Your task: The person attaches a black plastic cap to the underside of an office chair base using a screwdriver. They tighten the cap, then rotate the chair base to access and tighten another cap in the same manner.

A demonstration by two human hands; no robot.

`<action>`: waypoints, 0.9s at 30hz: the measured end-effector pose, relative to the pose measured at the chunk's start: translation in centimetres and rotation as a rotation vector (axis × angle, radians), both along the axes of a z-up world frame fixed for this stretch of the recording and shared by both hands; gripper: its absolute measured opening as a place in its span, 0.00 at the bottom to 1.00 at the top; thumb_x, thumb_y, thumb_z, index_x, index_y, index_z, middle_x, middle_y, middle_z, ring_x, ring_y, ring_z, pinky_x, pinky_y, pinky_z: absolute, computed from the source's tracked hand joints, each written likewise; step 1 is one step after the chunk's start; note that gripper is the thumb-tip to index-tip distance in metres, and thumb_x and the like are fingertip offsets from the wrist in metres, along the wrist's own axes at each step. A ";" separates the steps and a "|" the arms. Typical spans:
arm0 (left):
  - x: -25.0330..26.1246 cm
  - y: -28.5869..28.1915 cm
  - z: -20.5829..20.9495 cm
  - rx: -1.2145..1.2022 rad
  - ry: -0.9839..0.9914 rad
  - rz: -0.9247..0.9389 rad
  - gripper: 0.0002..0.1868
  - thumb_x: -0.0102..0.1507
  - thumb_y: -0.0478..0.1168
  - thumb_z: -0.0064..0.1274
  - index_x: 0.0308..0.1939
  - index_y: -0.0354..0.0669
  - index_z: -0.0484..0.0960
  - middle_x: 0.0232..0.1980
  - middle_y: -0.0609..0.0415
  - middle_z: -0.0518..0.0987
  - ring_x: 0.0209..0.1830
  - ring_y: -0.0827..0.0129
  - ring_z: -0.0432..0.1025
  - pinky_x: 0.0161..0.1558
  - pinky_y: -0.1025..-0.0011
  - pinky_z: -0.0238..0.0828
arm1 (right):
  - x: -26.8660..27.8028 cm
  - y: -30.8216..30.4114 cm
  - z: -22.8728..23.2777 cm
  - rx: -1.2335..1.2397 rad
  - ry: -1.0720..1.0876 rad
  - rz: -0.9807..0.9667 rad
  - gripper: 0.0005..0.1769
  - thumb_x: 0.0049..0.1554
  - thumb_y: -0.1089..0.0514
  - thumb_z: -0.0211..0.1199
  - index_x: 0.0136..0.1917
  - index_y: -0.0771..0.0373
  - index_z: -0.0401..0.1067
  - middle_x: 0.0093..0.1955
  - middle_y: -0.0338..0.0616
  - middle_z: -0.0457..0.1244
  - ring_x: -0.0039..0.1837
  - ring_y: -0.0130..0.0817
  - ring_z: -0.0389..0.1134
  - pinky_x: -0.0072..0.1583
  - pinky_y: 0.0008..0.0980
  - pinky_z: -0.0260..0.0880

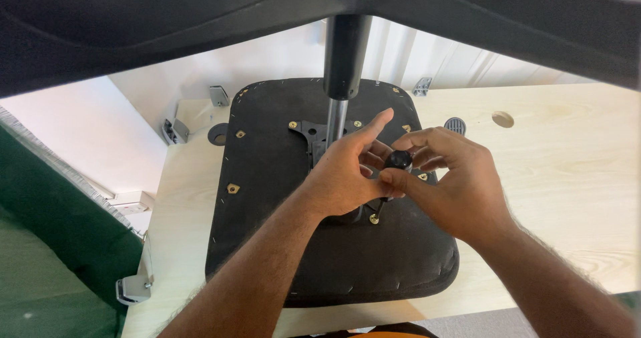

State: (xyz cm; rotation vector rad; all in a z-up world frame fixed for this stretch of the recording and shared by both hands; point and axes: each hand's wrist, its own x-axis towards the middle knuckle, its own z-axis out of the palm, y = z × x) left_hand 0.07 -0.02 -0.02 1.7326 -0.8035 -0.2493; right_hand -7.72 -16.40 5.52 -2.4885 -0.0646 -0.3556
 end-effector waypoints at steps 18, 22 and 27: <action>0.0 0.3 0.8 -0.114 0.184 -0.117 0.58 0.56 0.27 0.62 0.82 0.51 0.42 0.62 0.45 0.81 0.64 0.61 0.76 0.65 0.57 0.74 | -0.2 -1.7 -0.2 0.157 -0.110 0.339 0.22 0.47 0.72 0.64 0.56 0.65 0.75 0.58 0.47 0.72 0.62 0.39 0.75 0.65 0.39 0.70; -0.1 -0.1 0.7 -0.159 0.189 -0.118 0.58 0.57 0.30 0.63 0.82 0.49 0.42 0.58 0.44 0.82 0.59 0.61 0.79 0.61 0.59 0.76 | -0.2 -2.2 -0.4 0.120 -0.151 0.369 0.22 0.47 0.69 0.68 0.56 0.65 0.76 0.60 0.49 0.71 0.63 0.40 0.74 0.64 0.40 0.71; -0.4 -0.8 0.0 -0.141 0.152 -0.045 0.59 0.55 0.36 0.67 0.82 0.47 0.44 0.54 0.48 0.85 0.54 0.64 0.81 0.55 0.64 0.80 | 0.0 -2.9 -0.6 0.104 -0.211 0.329 0.26 0.48 0.59 0.75 0.59 0.65 0.74 0.60 0.49 0.71 0.60 0.38 0.74 0.60 0.38 0.75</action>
